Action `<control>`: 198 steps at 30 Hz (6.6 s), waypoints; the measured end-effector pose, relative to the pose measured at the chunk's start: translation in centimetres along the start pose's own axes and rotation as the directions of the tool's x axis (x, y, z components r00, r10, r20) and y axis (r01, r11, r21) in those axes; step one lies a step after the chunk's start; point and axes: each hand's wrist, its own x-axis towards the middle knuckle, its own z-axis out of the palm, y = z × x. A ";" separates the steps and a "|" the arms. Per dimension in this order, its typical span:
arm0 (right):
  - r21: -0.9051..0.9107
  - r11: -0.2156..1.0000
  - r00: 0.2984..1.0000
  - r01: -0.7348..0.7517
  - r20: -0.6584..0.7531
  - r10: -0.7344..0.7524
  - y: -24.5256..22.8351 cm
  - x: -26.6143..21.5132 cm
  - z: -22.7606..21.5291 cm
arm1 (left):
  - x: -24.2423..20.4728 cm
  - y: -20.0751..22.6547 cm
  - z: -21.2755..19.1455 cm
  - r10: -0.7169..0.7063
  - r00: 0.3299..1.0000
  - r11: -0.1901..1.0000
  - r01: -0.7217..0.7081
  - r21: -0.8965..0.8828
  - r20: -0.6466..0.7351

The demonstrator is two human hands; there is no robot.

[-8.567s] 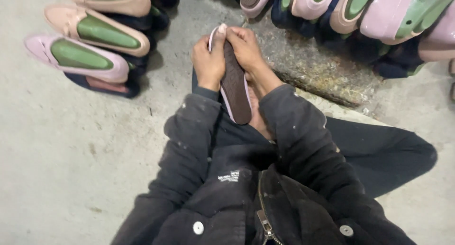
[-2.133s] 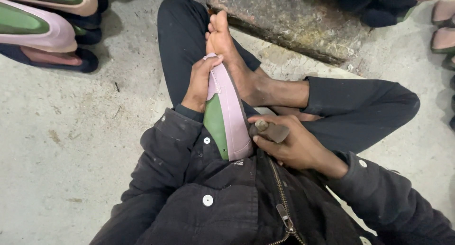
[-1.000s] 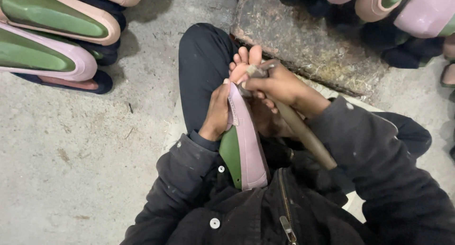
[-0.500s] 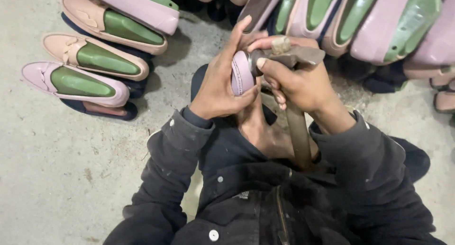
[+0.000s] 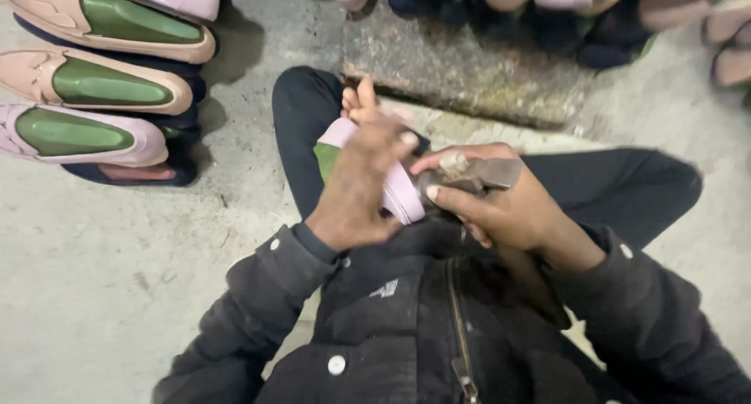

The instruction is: The person sits on the floor and uses a hammer to tap the sole of a pink slip-on shoe, likely to attach or secure the sole. They repeat this process on multiple shoes, placing finished ones aside.

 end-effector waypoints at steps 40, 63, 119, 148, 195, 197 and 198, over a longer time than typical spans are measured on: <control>-0.263 0.959 0.990 0.108 0.114 -0.080 9.5 20.0 3.2 | -7.2 -4.4 7.8 0.088 0.959 0.946 0.004 0.324 -0.269; -0.198 0.979 0.999 -0.053 -0.023 0.049 6.0 15.7 3.3 | -5.1 -6.8 2.3 -0.046 0.951 0.994 0.013 -0.110 -0.305; -0.349 0.794 0.780 0.497 0.580 -0.233 -2.4 4.9 -4.9 | 2.6 3.7 -1.9 -0.021 0.988 0.988 -0.003 -0.153 -0.153; 0.264 0.951 0.987 0.159 -0.075 -0.144 1.1 0.1 1.3 | 1.3 3.6 -3.5 0.017 0.975 0.953 -0.082 -0.291 -0.221; -0.027 0.832 0.816 0.554 0.217 -0.536 -3.5 4.8 0.6 | 2.6 2.3 -7.1 -0.062 0.973 0.912 -0.036 -0.409 -0.223; 0.135 0.882 0.852 0.452 0.229 -0.472 -1.5 4.5 1.4 | 1.7 2.8 -6.0 -0.093 0.955 0.917 -0.028 -0.397 -0.282; 0.273 0.898 0.881 0.346 0.236 -0.411 -0.7 4.5 1.6 | 1.6 2.9 -5.6 -0.095 0.936 0.923 -0.045 -0.382 -0.339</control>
